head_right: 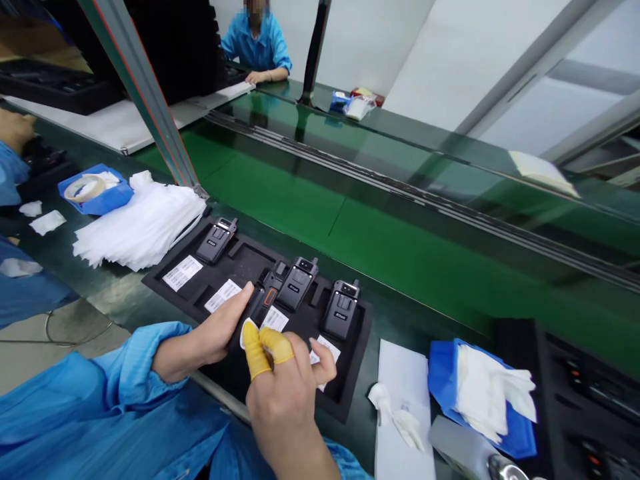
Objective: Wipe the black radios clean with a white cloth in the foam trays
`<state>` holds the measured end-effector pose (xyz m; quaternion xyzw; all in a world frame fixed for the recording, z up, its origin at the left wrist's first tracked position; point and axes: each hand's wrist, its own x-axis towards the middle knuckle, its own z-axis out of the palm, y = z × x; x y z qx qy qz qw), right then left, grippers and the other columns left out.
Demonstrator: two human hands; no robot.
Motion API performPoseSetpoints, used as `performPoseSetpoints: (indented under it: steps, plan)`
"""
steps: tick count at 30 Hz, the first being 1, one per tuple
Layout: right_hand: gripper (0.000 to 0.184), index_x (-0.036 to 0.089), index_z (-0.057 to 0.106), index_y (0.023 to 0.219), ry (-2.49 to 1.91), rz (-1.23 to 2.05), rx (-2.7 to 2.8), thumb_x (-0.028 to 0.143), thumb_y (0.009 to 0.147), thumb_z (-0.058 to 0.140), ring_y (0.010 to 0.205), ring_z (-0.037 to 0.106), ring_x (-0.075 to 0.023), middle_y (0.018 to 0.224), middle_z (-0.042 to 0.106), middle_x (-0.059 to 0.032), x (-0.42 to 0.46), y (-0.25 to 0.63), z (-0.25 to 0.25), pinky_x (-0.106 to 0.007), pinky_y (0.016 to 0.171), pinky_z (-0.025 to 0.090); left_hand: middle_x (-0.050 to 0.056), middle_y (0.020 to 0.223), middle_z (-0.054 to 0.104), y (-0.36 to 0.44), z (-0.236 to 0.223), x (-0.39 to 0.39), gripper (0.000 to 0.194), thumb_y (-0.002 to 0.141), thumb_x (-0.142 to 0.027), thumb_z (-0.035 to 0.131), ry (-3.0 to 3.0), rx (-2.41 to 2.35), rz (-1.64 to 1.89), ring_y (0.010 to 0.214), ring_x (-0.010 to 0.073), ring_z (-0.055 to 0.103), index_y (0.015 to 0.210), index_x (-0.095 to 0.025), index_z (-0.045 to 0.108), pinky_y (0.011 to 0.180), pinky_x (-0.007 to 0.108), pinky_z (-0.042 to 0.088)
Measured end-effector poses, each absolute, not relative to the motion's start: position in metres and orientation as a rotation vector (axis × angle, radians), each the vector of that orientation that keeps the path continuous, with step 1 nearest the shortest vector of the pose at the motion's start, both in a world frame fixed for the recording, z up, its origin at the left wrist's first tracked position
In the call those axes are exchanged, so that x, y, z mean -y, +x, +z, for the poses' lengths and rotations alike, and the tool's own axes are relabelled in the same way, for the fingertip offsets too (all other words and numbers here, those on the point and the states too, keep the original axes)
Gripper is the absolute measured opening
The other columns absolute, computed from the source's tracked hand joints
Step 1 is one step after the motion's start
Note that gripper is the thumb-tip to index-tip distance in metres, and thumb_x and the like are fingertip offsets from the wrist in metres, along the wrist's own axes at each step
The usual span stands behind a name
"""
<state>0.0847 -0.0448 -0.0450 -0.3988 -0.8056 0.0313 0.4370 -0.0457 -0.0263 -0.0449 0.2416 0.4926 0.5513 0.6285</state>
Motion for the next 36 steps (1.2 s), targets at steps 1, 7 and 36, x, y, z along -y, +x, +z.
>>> performPoseSetpoints:
  steps: [1, 7, 36]
  plan:
    - [0.038, 0.025, 0.064, 0.089, -0.975, 0.092, 2.023, -0.001, 0.073, 0.042, 0.085, 0.053, -0.0127, 0.082, 0.061, 0.0022, 0.045, 0.0844, -0.0448, -0.037, 0.087, 0.023, 0.005, 0.087, 0.072, -0.0458, -0.0445, 0.0261, 0.053, 0.079, -0.063, 0.054, 0.558, -1.137, 1.265, 0.086, 0.0221, 0.063, 0.096, -0.014, 0.068, 0.077, 0.03, 0.047]
    - [0.04, 0.025, 0.063, 0.088, -0.992, 0.05, 2.008, -0.003, 0.072, 0.04, 0.084, 0.052, -0.0125, 0.081, 0.06, 0.0021, 0.0422, 0.0837, -0.0448, -0.037, 0.087, 0.022, 0.005, 0.087, 0.072, -0.0458, -0.0484, 0.0265, 0.052, 0.081, -0.061, 0.053, 0.514, -1.094, 1.245, 0.084, 0.0218, 0.064, 0.098, -0.014, 0.067, 0.076, 0.03, 0.047]
    - [0.04, 0.026, 0.066, 0.09, -0.963, 0.022, 2.007, -0.001, 0.073, 0.042, 0.085, 0.051, -0.0133, 0.082, 0.059, 0.0012, 0.0399, 0.0854, -0.047, -0.038, 0.085, 0.023, 0.006, 0.081, 0.071, -0.0432, -0.0469, 0.0269, 0.054, 0.077, -0.062, 0.058, 0.414, -1.09, 1.202, 0.08, 0.0215, 0.064, 0.097, -0.013, 0.068, 0.07, 0.029, 0.048]
